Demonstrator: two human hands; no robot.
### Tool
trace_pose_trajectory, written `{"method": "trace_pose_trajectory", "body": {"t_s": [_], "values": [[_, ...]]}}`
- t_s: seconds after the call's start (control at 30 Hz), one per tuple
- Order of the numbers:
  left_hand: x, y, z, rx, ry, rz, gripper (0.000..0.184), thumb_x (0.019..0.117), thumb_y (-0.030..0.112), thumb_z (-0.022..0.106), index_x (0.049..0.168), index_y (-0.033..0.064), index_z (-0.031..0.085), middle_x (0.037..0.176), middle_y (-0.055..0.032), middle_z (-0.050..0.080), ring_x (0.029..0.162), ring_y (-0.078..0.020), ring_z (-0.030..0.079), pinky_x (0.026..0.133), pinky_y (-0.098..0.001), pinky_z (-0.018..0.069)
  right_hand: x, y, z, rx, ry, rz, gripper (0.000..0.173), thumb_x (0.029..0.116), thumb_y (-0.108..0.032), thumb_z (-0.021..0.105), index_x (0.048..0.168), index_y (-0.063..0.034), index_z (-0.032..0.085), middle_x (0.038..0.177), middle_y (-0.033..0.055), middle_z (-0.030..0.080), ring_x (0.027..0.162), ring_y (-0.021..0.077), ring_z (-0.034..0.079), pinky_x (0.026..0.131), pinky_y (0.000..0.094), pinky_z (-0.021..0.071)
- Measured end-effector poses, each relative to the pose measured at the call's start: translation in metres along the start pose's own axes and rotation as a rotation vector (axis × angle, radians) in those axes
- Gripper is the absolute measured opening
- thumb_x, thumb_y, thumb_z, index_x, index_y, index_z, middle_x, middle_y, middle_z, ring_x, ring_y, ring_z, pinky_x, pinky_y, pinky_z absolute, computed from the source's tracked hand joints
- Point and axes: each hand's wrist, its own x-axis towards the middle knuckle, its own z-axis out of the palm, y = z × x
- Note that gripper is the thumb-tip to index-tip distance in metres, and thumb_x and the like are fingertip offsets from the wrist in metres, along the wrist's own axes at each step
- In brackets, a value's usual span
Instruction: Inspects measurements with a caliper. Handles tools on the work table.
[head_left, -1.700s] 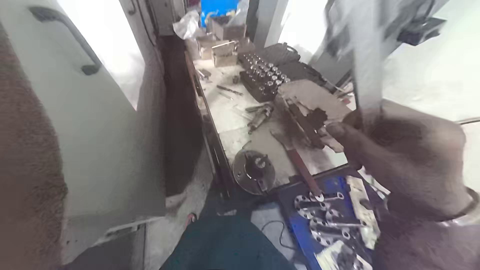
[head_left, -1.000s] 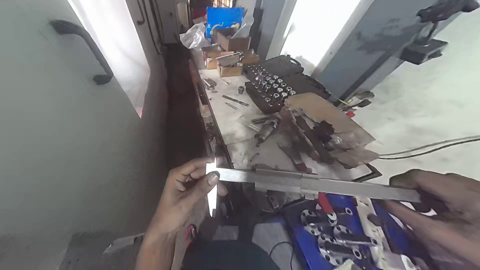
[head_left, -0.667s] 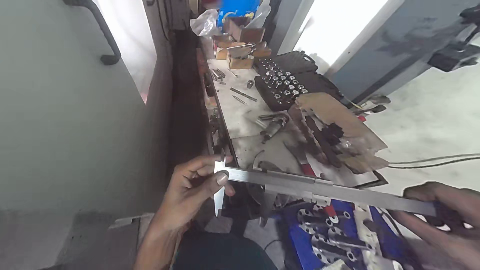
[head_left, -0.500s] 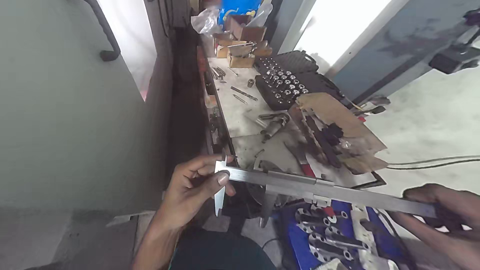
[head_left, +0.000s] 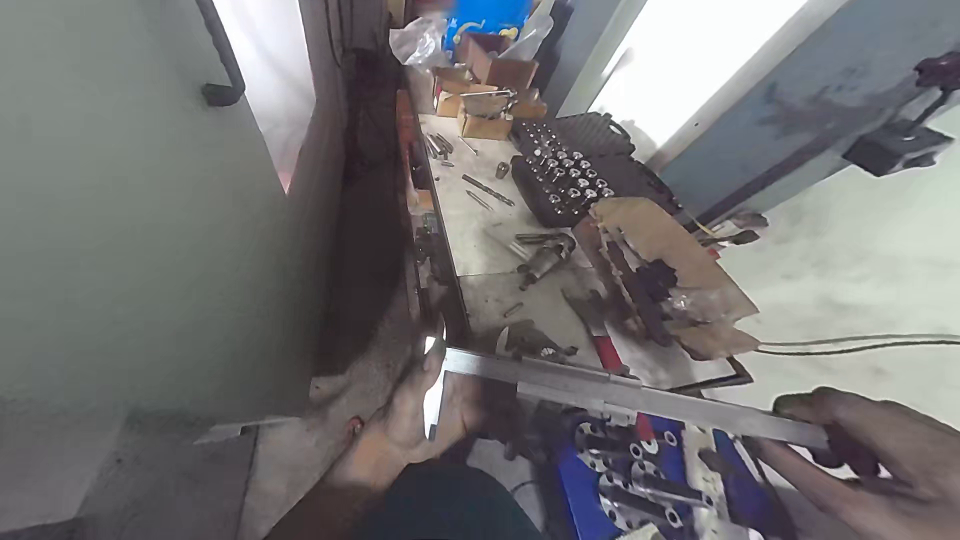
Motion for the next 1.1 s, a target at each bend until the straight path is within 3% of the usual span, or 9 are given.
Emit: {"method": "trace_pose_trajectory", "body": {"t_s": [0.13, 0.4, 0.53, 0.67, 0.87, 1.0, 1.1], "values": [[-0.002, -0.007, 0.002, -0.006, -0.011, -0.003, 0.061, 0.0918, 0.061, 0.063, 0.133, 0.0166, 0.066, 0.126, -0.0044, 0.070, 0.120, -0.0166, 0.065, 0.101, -0.0386, 0.0536, -0.008, 0.009, 0.003, -0.003, -0.019, 0.022, 0.036, 0.0863, -0.036, 0.075, 0.081, -0.0007, 0.068, 0.066, 0.0163, 0.063, 0.053, 0.0243, 0.054, 0.053, 0.0445, 0.0420], [0.005, -0.012, 0.003, 0.005, -0.138, -0.017, 0.068, 0.0962, 0.061, 0.056, 0.141, 0.0104, 0.060, 0.131, -0.0099, 0.068, 0.118, -0.0205, 0.066, 0.101, -0.0386, 0.0542, -0.017, 0.011, 0.004, -0.027, 0.016, -0.001, 0.035, 0.0859, -0.035, 0.074, 0.083, -0.0007, 0.069, 0.067, 0.0162, 0.064, 0.054, 0.0235, 0.053, 0.053, 0.0421, 0.0406], [0.001, -0.012, 0.002, 0.045, -0.099, -0.049, 0.072, 0.0937, 0.065, 0.056, 0.141, 0.0110, 0.060, 0.126, -0.0091, 0.069, 0.112, -0.0185, 0.068, 0.094, -0.0373, 0.0569, -0.021, 0.011, 0.006, -0.031, 0.029, 0.004, 0.036, 0.0869, -0.038, 0.072, 0.082, -0.0020, 0.069, 0.067, 0.0152, 0.064, 0.055, 0.0238, 0.055, 0.053, 0.0428, 0.0417], [-0.003, -0.015, 0.004, 0.059, -0.025, -0.021, 0.060, 0.0939, 0.062, 0.058, 0.131, 0.0161, 0.067, 0.118, -0.0026, 0.073, 0.108, -0.0117, 0.070, 0.093, -0.0314, 0.0566, -0.027, 0.009, 0.009, -0.048, 0.046, 0.009, 0.036, 0.0859, -0.038, 0.070, 0.082, -0.0023, 0.070, 0.067, 0.0150, 0.064, 0.055, 0.0235, 0.055, 0.054, 0.0428, 0.0425], [-0.005, -0.019, 0.004, 0.070, -0.045, -0.086, 0.068, 0.0925, 0.068, 0.056, 0.133, 0.0134, 0.066, 0.116, -0.0055, 0.073, 0.102, -0.0135, 0.071, 0.090, -0.0329, 0.0571, -0.036, 0.010, 0.008, -0.042, 0.025, 0.035, 0.040, 0.0867, -0.042, 0.070, 0.085, -0.0024, 0.071, 0.070, 0.0153, 0.066, 0.057, 0.0246, 0.057, 0.055, 0.0447, 0.0435], [-0.007, -0.022, 0.005, 0.072, -0.042, -0.102, 0.074, 0.0914, 0.069, 0.057, 0.140, 0.0133, 0.061, 0.120, -0.0067, 0.072, 0.104, -0.0149, 0.070, 0.092, -0.0346, 0.0566, -0.041, 0.013, 0.008, -0.025, 0.028, 0.047, 0.038, 0.0852, -0.040, 0.071, 0.083, -0.0029, 0.071, 0.068, 0.0138, 0.065, 0.056, 0.0230, 0.055, 0.055, 0.0437, 0.0426], [-0.007, -0.023, 0.009, 0.050, -0.032, -0.080, 0.066, 0.0934, 0.064, 0.058, 0.133, 0.0120, 0.065, 0.118, -0.0069, 0.073, 0.102, -0.0139, 0.071, 0.090, -0.0311, 0.0569, -0.043, 0.016, 0.007, -0.021, 0.022, 0.041, 0.036, 0.0850, -0.039, 0.071, 0.083, -0.0031, 0.070, 0.066, 0.0132, 0.064, 0.055, 0.0220, 0.055, 0.054, 0.0425, 0.0425]]}}
